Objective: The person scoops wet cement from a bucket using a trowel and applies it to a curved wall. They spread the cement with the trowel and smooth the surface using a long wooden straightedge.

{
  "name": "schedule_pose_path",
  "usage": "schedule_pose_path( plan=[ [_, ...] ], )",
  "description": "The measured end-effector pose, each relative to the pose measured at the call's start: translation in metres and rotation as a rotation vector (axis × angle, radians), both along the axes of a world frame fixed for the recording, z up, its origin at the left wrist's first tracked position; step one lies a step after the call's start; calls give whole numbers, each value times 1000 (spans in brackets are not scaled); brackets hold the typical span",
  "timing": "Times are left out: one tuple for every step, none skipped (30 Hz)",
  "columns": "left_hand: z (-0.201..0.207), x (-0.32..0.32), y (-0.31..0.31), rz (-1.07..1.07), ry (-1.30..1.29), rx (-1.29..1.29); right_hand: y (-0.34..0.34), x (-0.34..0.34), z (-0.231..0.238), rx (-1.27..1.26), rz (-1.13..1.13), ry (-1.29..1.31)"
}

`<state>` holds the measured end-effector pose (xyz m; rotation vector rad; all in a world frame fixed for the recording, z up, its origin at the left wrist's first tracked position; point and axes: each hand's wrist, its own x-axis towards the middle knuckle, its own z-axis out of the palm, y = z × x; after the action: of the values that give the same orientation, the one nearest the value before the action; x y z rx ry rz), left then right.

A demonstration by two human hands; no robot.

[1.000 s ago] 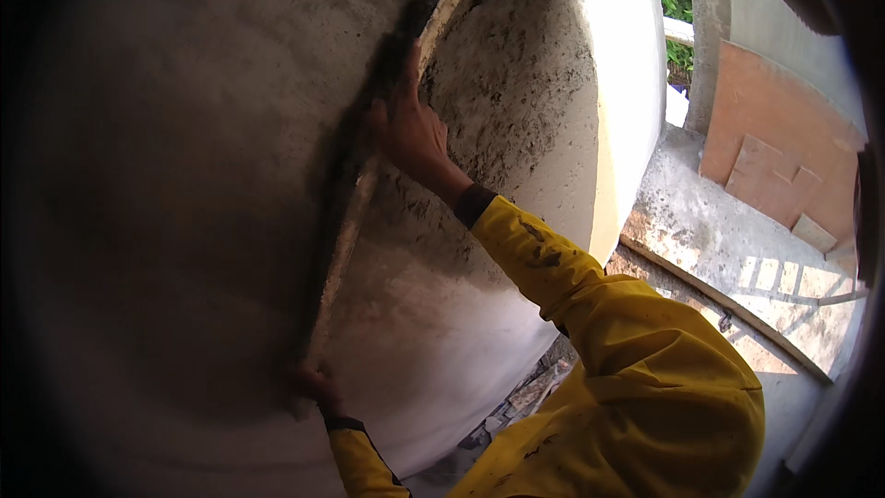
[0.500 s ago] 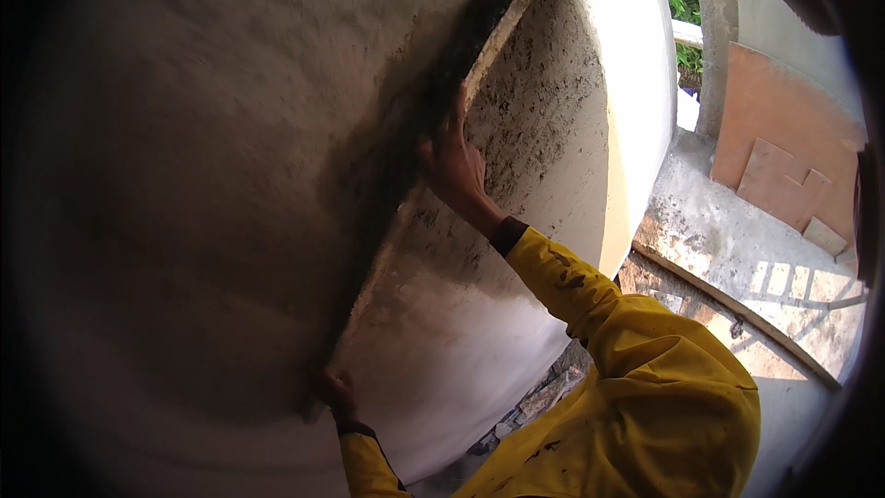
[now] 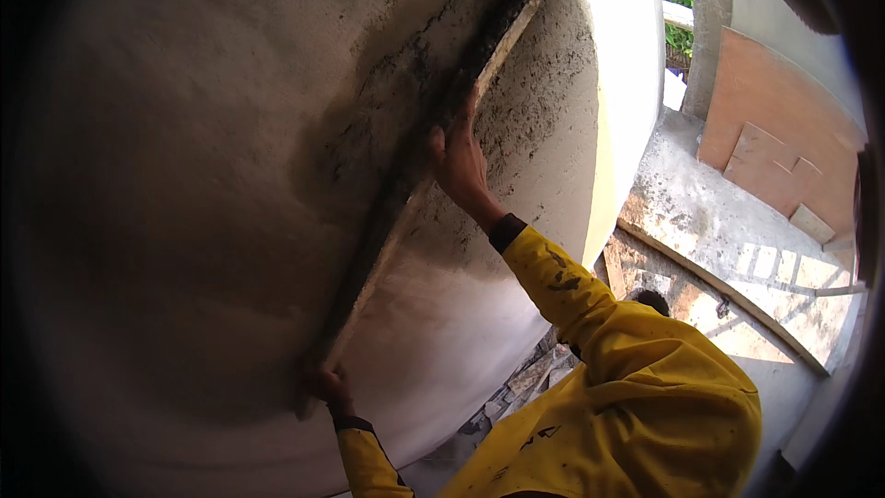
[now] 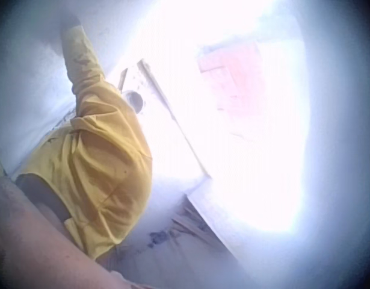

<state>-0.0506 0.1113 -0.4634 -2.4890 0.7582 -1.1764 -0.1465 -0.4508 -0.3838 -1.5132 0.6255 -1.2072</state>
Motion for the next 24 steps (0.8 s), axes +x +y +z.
schedule_pose_path(
  plan=[
    [5, -3, -12, -8, 75, 4, -7, 1, -16, 0, -17, -14],
    [6, -2, -3, -15, 50, 10, -4, 0, -18, 15, 6, -20],
    [4, -2, 5, -24, 25, 15, -2, 3, -18, 22, 31, -30],
    [9, 5, -5, -47, -1, 16, -4, 0, -11, 23, 43, -36],
    [17, 9, -12, -152, -64, -8, -5, -1, -2, 16, 58, -47],
    [25, 11, -17, -258, -128, -31, -8, 0, 9, 8, 72, -59],
    [34, 8, -22, -352, -178, -46, -8, -3, 33, -20, 99, -42],
    [40, 11, -4, -252, -182, -73, 0, -11, 74, -39, 150, -21],
    [41, 18, 21, -153, -180, -101, 7, -15, 110, -59, 199, 5],
    [37, 25, 30, -73, -168, -136, 3, -10, 136, -141, 146, -52],
    [36, 28, 20, -78, -156, -216, -3, -6, 155, -223, 81, -97],
    [42, 25, -5, -80, -138, -299, -6, -6, 173, -257, 73, -87],
    [51, 20, -24, -78, -130, -383, -8, -7, 187, -293, 67, -89],
    [52, 16, -29, -101, -60, -463, -11, -7, 192, -290, 72, -90],
    [49, 12, -24, -124, 13, -542, -9, -8, 192, -286, 76, -91],
    [43, 6, -15, -130, 83, -617, -4, -5, 188, -280, 97, -93],
    [37, 3, -14, -124, 13, -512, -1, -5, 176, -252, 101, -122],
    [28, 0, -14, -116, -55, -406, -2, -8, 162, -195, 110, -64],
    [21, 0, -14, -115, -127, -297, -5, -18, 147, -135, 114, -12],
    [10, -2, -6, -46, -148, -242, -4, -23, 131, -73, 132, 33],
    [-6, 1, -4, 14, -169, -193, -7, -23, 109, -54, 111, 37],
    [-21, 4, -5, 19, -169, -147, -12, -18, 82, -35, 91, 41],
    [-35, 6, -6, 23, -169, -101, -18, -20, 61, -4, 114, 52],
    [-48, 6, -9, -26, -148, -60, -24, -20, 41, 23, 141, 62]
  ],
)
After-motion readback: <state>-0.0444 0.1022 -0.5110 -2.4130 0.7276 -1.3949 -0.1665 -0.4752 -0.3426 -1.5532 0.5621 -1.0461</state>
